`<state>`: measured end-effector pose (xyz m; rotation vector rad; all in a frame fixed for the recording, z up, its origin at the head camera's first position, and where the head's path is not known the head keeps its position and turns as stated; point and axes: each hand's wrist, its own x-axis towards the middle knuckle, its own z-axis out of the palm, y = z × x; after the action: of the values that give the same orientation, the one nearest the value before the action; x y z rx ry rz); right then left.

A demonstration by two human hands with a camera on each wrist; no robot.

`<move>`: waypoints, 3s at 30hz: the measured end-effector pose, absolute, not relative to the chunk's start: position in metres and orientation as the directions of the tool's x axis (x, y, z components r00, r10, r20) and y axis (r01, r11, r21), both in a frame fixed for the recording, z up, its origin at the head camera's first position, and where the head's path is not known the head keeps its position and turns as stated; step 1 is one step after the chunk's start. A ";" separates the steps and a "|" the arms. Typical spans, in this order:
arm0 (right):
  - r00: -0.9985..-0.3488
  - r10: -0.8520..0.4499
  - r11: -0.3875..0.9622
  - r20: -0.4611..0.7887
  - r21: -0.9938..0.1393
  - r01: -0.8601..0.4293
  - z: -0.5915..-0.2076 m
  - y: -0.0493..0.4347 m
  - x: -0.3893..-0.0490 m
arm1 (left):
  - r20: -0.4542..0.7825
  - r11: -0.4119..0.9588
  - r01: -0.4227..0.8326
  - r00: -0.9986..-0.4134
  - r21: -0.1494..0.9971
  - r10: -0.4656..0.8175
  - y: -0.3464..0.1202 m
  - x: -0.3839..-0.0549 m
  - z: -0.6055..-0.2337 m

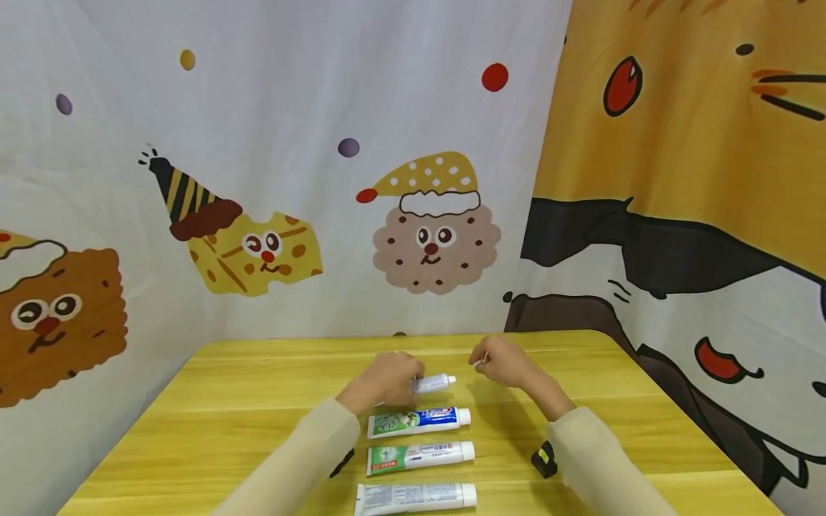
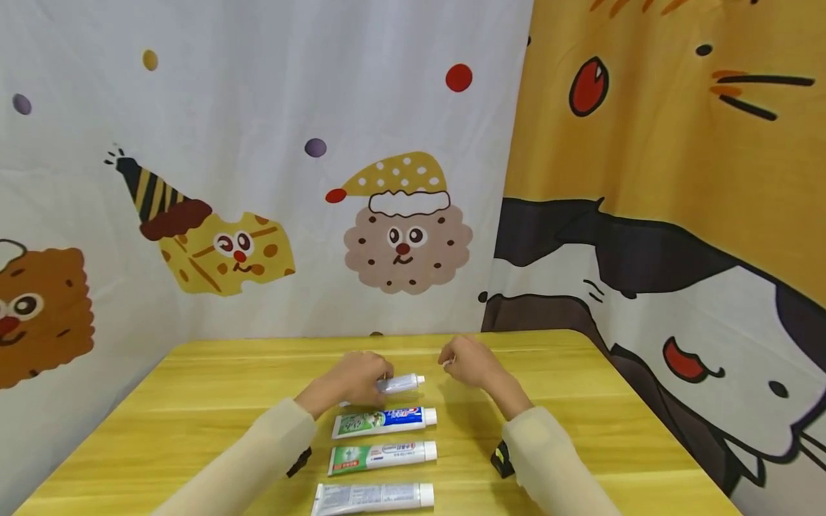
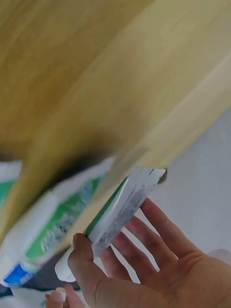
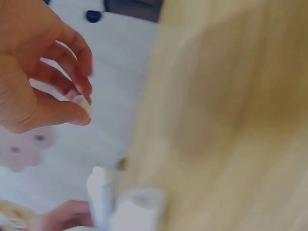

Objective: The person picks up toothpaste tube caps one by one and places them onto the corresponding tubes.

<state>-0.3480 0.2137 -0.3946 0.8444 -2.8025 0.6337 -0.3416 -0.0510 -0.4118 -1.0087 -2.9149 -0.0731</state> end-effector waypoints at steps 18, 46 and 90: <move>-0.807 -0.321 0.204 0.496 -0.795 -0.571 -0.358 0.209 -0.284 | 0.420 0.757 0.639 -0.729 0.135 0.540 -0.061 -0.283 -0.367; -0.686 -0.332 0.454 0.648 -0.528 -0.718 -0.358 0.194 -0.273 | 0.495 0.770 0.637 -0.679 0.030 0.543 -0.062 -0.265 -0.358; -0.686 -0.522 0.644 0.506 -0.293 -0.707 -0.355 0.193 -0.266 | 0.415 0.675 0.694 -0.707 0.250 0.573 -0.063 -0.261 -0.359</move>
<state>-0.2658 0.1926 -0.3552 0.9737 -2.4883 0.6748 -0.2614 -0.0633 -0.3586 -1.0065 -2.5883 -0.5677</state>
